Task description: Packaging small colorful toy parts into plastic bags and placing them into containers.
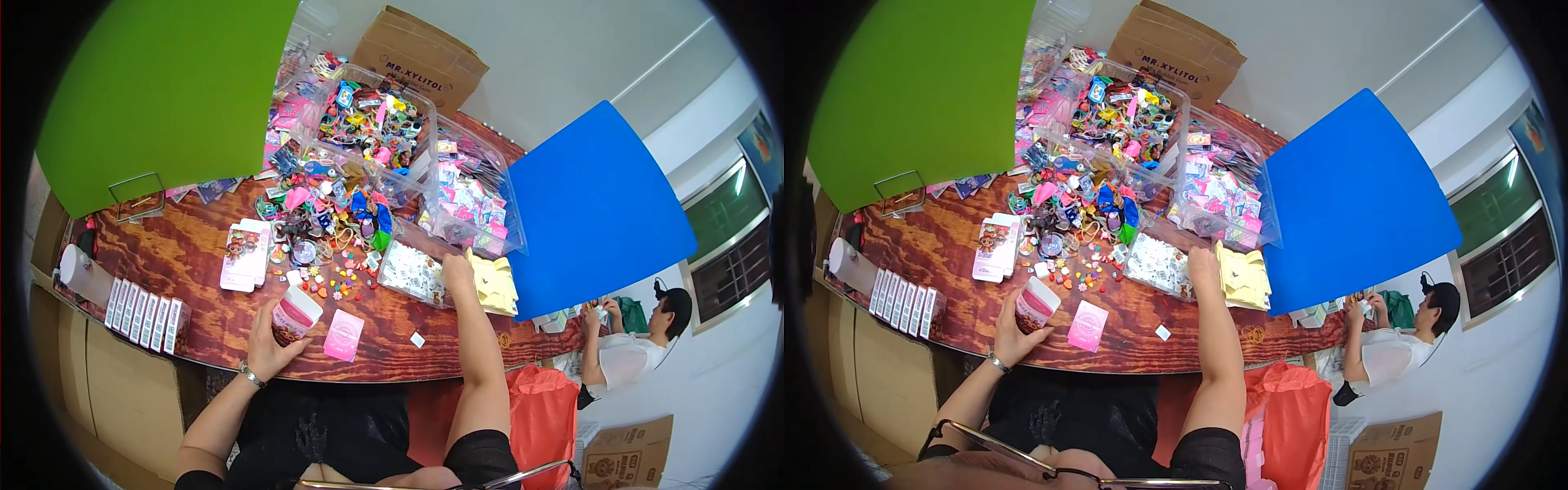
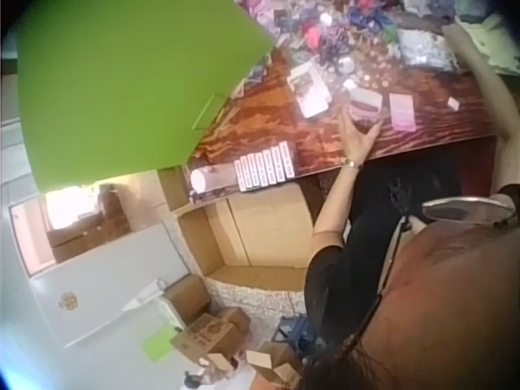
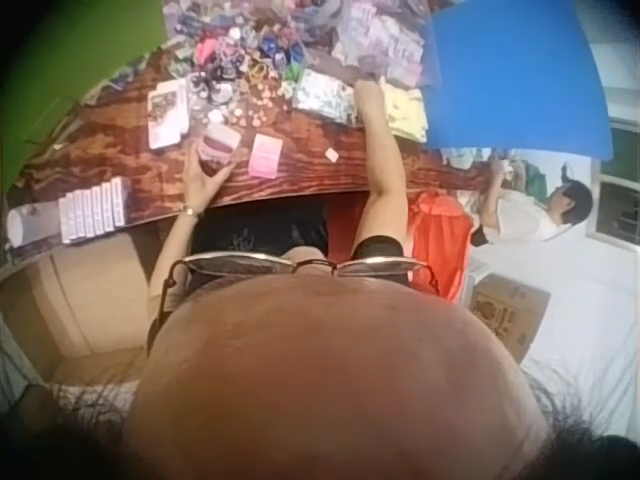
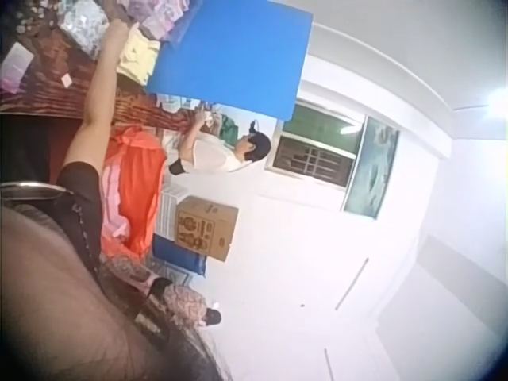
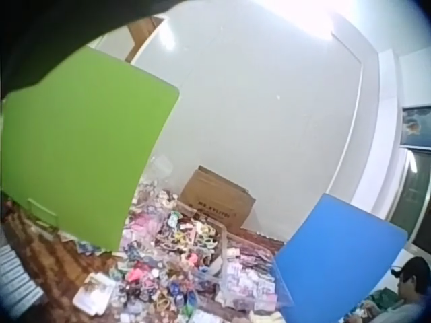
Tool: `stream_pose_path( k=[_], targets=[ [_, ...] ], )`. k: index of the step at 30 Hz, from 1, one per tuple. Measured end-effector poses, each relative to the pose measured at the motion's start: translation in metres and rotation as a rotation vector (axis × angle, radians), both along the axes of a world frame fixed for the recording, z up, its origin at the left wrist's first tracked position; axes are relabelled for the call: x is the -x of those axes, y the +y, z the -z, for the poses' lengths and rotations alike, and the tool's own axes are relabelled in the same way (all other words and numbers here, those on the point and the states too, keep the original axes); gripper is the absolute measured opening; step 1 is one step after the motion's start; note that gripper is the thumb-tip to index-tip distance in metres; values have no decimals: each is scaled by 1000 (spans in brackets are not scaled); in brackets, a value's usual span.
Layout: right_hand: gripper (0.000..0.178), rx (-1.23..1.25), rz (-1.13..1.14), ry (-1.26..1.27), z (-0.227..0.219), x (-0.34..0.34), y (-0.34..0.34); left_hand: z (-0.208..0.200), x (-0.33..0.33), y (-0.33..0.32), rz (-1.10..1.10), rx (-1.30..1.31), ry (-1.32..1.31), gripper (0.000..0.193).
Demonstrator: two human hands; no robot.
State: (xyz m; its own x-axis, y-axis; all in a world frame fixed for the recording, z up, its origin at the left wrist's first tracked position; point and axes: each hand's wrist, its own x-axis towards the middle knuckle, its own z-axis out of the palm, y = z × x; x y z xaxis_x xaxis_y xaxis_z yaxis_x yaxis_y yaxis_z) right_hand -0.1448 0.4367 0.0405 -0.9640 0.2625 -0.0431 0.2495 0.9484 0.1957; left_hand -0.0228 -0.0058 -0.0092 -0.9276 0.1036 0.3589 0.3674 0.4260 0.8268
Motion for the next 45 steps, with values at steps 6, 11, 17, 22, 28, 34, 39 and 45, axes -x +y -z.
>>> stream_pose_path(
  k=[6,11,17,22,28,34,39,45],
  targets=[
    [20,169,-41,136,-52,-8,-4,-7,0,4,-21,31,13,83],
    [20,704,-181,130,-88,-17,-38,-19,7,20,11,31,79,80],
    [13,1037,-547,1,-115,-56,-164,-15,17,36,-1,50,114,79],
    [18,798,-828,-69,-93,-64,-216,-17,13,38,-14,68,143,83],
    [30,807,-970,199,-91,-82,-235,-22,8,28,-80,59,160,98],
    [36,870,-883,608,-50,-112,-230,-27,11,23,-41,-11,262,99],
    [36,920,-854,611,-23,-123,-239,-22,10,22,72,-23,229,87],
    [35,957,-851,545,-24,-132,-240,-16,3,18,71,24,196,84]
  ],
)
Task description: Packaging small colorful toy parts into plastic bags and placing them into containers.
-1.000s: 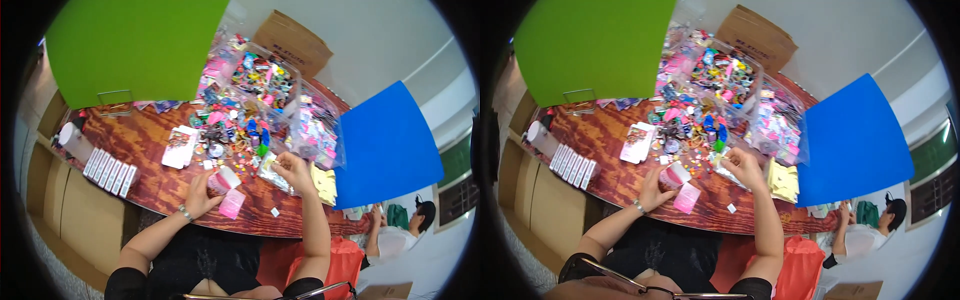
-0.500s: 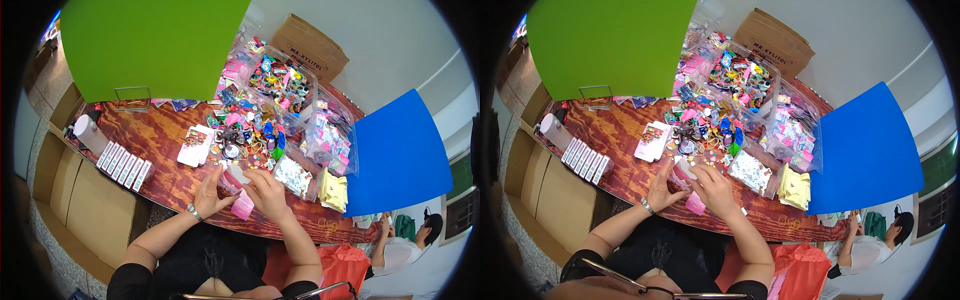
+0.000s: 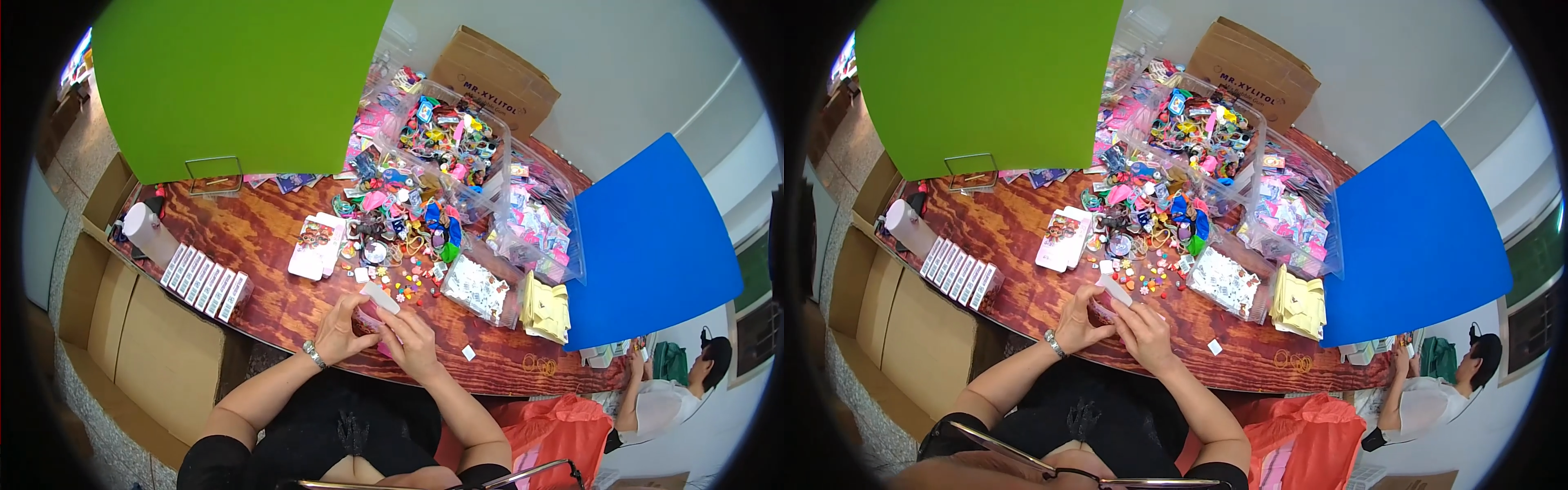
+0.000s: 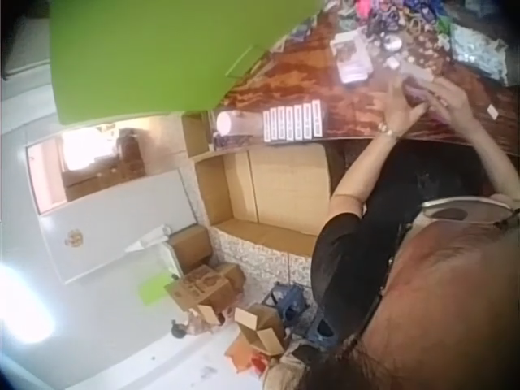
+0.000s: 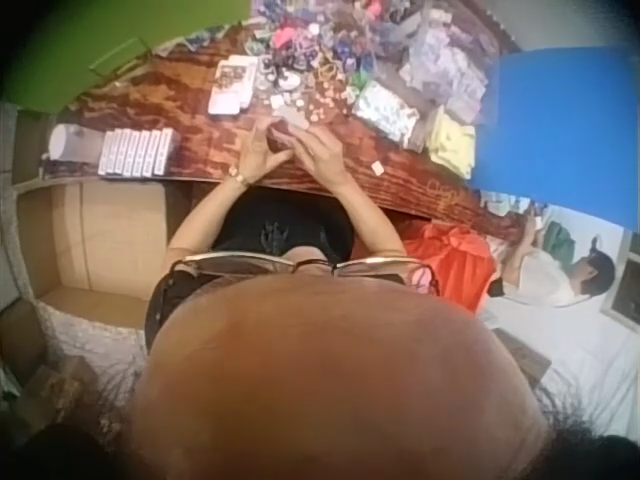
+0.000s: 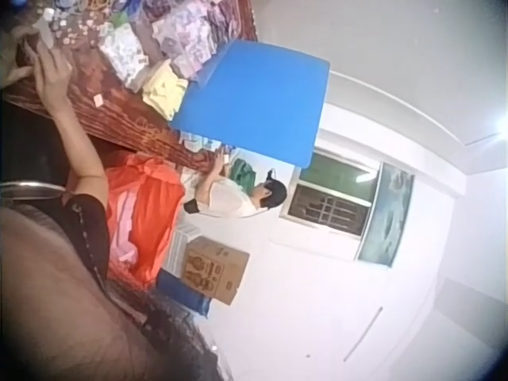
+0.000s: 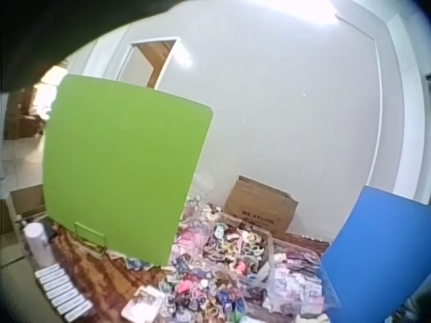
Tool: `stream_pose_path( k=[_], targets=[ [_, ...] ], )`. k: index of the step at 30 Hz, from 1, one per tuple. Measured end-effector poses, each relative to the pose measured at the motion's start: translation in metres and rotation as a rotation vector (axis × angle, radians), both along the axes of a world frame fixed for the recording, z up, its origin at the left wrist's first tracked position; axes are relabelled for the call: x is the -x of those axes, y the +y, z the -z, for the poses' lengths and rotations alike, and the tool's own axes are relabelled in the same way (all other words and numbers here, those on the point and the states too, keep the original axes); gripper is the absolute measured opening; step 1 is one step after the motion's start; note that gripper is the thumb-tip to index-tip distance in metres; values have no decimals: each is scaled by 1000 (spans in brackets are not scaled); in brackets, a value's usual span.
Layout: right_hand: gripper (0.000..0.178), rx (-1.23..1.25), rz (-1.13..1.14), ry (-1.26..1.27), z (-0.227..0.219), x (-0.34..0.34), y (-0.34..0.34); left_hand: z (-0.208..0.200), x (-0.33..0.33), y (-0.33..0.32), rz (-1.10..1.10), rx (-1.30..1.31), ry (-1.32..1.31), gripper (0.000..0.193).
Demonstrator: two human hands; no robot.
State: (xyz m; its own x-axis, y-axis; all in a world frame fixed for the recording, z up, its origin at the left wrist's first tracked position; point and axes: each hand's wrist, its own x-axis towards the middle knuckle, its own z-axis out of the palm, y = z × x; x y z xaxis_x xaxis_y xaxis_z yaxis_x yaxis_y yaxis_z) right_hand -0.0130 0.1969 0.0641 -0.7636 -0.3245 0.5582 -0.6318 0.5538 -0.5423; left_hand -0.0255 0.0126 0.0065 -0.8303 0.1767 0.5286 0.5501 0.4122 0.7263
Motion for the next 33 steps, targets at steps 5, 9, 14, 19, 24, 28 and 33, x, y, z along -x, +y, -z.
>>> stream_pose_path(
  k=[5,9,14,19,24,28,33],
  targets=[
    [31,0,28,81,1,-4,0,2,-1,3,21,-3,25,82],
    [27,297,152,-224,-7,-9,-3,-8,2,2,40,39,140,81],
    [19,255,79,-273,0,-2,8,-11,-1,4,48,71,115,81],
    [19,274,19,-279,-9,-3,0,-8,-1,1,37,72,110,81],
    [19,299,80,-407,-16,-1,-4,-16,-3,2,-11,65,197,100],
    [20,179,107,-363,-23,1,-6,-15,-7,0,-41,148,148,109],
    [20,63,167,-305,-23,2,-12,-14,-10,-1,-100,280,83,113]
  ],
)
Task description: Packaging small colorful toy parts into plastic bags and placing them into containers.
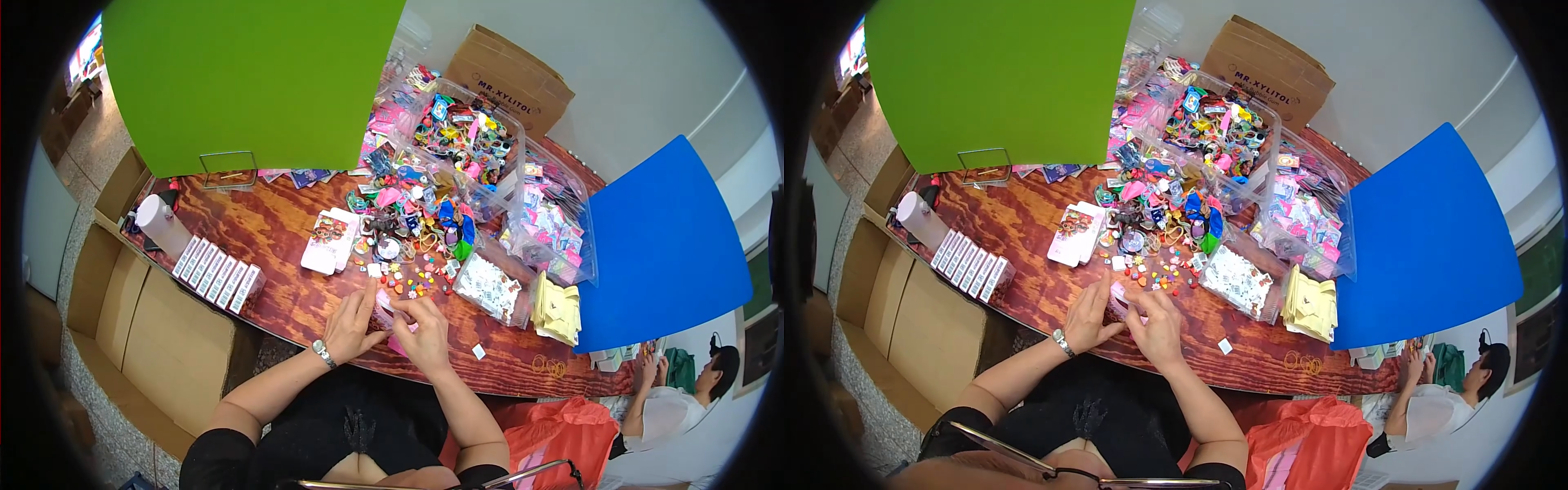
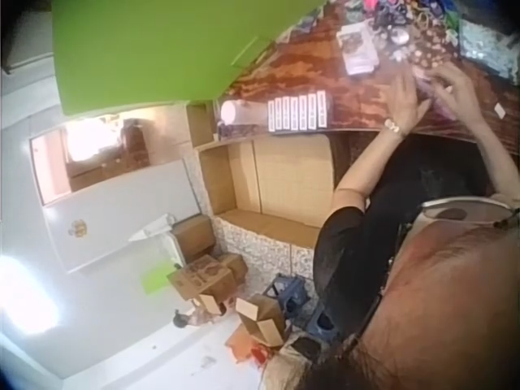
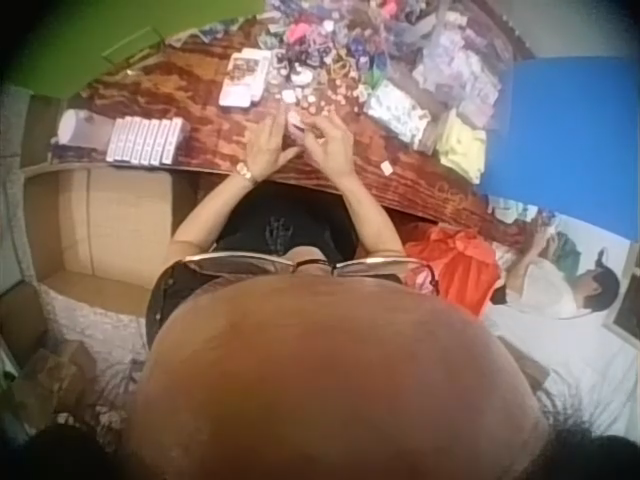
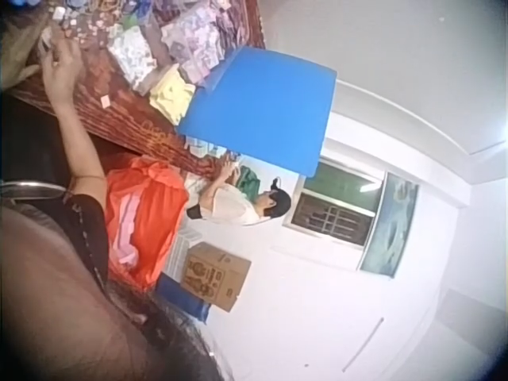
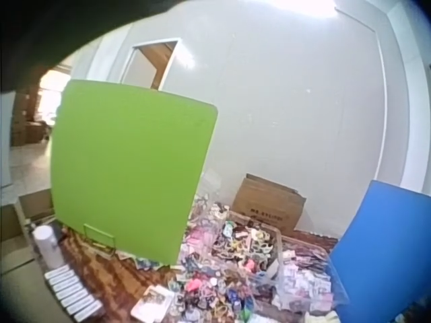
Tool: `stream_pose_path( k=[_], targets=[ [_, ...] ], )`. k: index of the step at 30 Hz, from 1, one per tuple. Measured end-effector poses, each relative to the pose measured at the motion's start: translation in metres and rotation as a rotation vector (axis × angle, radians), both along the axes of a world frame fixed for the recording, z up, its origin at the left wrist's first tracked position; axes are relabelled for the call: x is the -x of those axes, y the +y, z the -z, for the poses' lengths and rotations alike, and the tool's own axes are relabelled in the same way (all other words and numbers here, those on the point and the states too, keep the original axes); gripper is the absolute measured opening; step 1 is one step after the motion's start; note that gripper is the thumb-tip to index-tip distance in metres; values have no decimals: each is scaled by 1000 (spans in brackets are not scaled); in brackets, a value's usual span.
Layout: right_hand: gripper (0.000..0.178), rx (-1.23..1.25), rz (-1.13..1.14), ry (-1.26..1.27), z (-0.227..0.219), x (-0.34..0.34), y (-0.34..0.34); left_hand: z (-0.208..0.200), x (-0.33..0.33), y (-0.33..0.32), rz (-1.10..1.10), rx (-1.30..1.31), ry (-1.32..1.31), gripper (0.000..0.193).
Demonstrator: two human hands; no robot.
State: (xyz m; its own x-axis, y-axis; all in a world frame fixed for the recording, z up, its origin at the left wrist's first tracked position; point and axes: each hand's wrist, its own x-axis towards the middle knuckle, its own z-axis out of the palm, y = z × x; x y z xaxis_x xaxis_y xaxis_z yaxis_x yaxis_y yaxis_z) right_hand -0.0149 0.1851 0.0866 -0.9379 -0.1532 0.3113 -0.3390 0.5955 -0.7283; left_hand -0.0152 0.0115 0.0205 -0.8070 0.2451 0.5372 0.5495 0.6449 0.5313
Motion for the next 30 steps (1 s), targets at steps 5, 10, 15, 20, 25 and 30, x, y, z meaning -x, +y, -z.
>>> stream_pose_path(
  k=[5,10,15,20,25,30],
  targets=[
    [21,-56,-48,252,6,-2,-6,-1,-1,-1,-56,64,0,114],
    [24,28,-18,152,5,-8,-8,-1,-3,-3,-81,98,15,117],
    [24,-61,44,409,16,-16,-17,-3,-3,-2,-99,145,82,118],
    [34,-40,-24,329,20,-19,-13,2,-6,-4,-47,-23,-58,116],
    [37,-38,-35,283,27,-13,-22,0,-7,-5,-37,-51,-52,113],
    [37,68,-125,273,40,-13,-36,-2,-16,-16,-136,-24,-77,113]
  ],
)
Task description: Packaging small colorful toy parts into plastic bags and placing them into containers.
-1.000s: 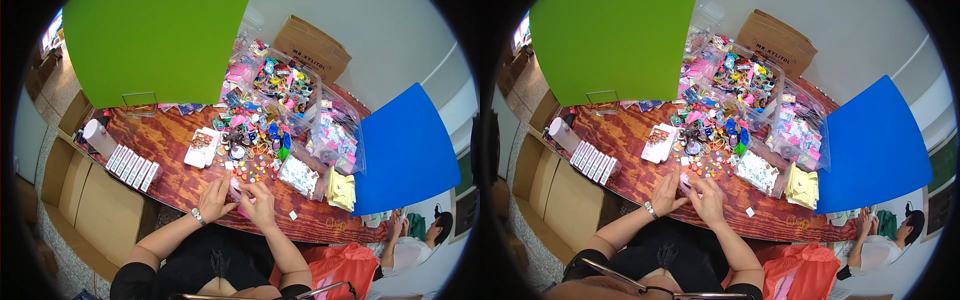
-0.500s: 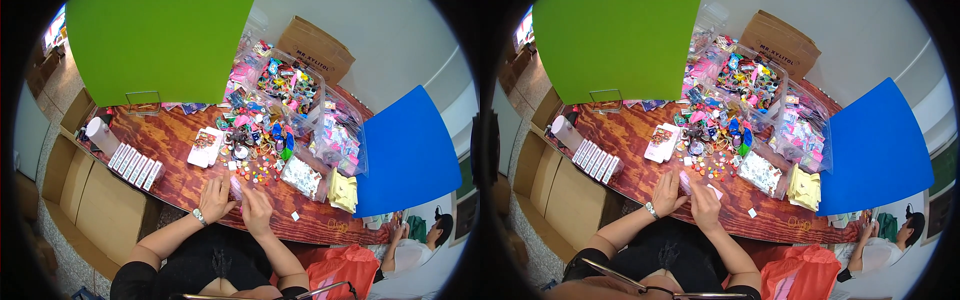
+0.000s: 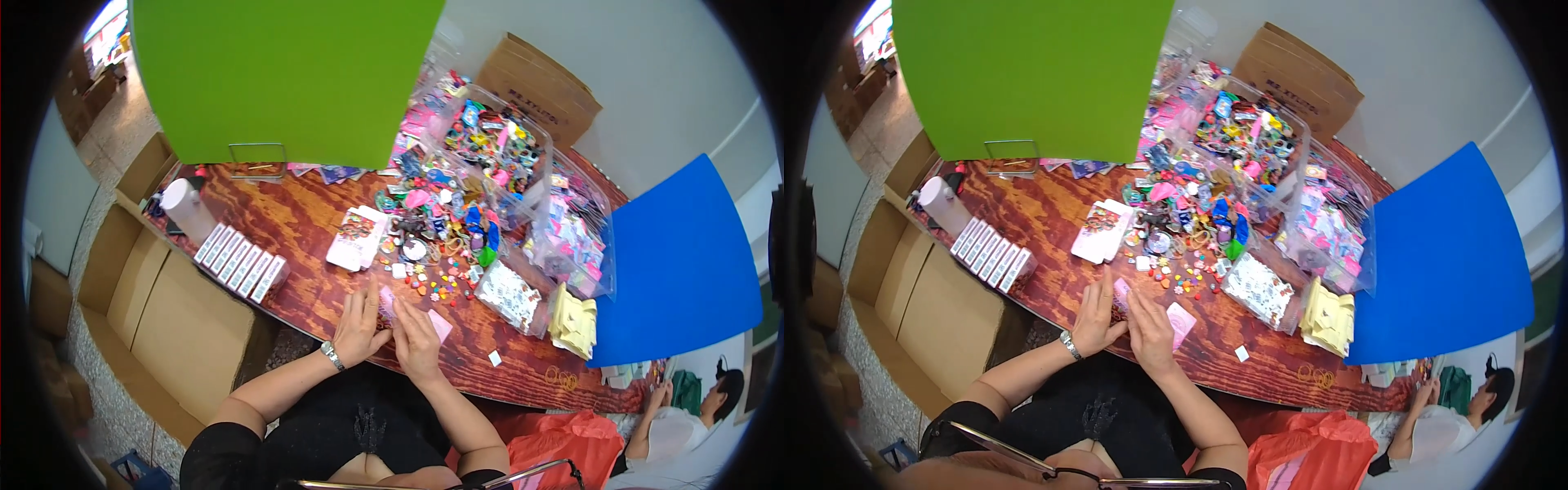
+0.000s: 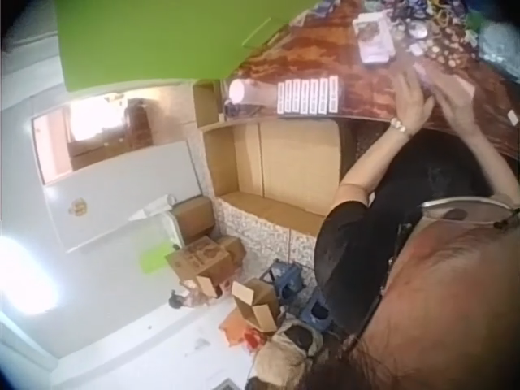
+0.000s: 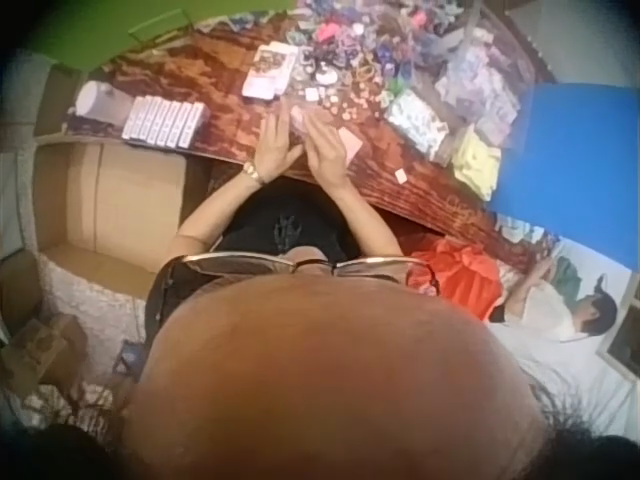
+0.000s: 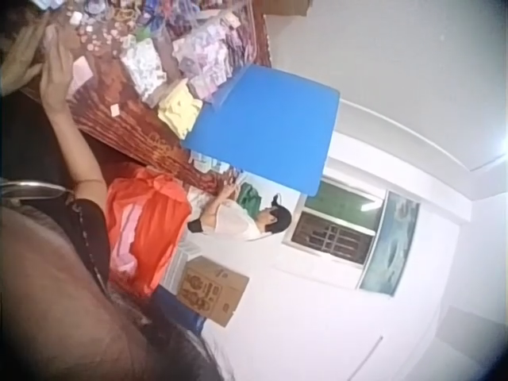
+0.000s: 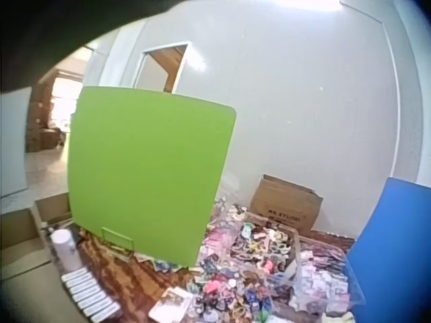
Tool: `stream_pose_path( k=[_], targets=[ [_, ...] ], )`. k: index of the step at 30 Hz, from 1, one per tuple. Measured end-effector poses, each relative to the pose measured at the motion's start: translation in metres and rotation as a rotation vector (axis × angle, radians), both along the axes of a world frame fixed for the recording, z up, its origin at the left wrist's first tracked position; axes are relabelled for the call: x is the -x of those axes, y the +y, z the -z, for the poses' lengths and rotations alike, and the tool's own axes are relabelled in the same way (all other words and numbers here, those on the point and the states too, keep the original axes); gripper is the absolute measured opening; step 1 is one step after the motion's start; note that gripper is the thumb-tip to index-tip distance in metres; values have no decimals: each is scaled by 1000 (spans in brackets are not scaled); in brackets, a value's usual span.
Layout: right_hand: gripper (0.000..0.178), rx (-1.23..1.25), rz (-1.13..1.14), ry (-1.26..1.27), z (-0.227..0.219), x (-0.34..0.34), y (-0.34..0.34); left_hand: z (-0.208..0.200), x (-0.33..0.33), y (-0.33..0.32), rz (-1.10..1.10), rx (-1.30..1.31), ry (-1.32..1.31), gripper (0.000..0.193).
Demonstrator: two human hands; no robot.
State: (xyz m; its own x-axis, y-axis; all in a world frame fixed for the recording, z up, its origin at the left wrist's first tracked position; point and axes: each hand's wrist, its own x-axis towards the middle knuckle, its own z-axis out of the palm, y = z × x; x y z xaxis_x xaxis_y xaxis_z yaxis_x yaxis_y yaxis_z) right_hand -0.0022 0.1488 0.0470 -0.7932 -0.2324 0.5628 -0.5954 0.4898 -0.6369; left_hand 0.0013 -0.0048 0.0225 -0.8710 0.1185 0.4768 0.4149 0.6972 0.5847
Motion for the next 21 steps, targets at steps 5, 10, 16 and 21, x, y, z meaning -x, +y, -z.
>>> stream_pose_path(
  k=[5,10,16,21],
  targets=[
    [33,251,-104,-382,15,16,4,-40,-6,-36,123,127,36,71],
    [37,295,-277,-540,22,20,-32,-51,-18,-81,53,195,-45,60],
    [59,-351,-208,25,25,76,-55,-56,-26,-116,-234,513,-131,48],
    [60,-580,-37,106,41,107,-71,-36,-19,-130,-309,702,67,40]
  ],
)
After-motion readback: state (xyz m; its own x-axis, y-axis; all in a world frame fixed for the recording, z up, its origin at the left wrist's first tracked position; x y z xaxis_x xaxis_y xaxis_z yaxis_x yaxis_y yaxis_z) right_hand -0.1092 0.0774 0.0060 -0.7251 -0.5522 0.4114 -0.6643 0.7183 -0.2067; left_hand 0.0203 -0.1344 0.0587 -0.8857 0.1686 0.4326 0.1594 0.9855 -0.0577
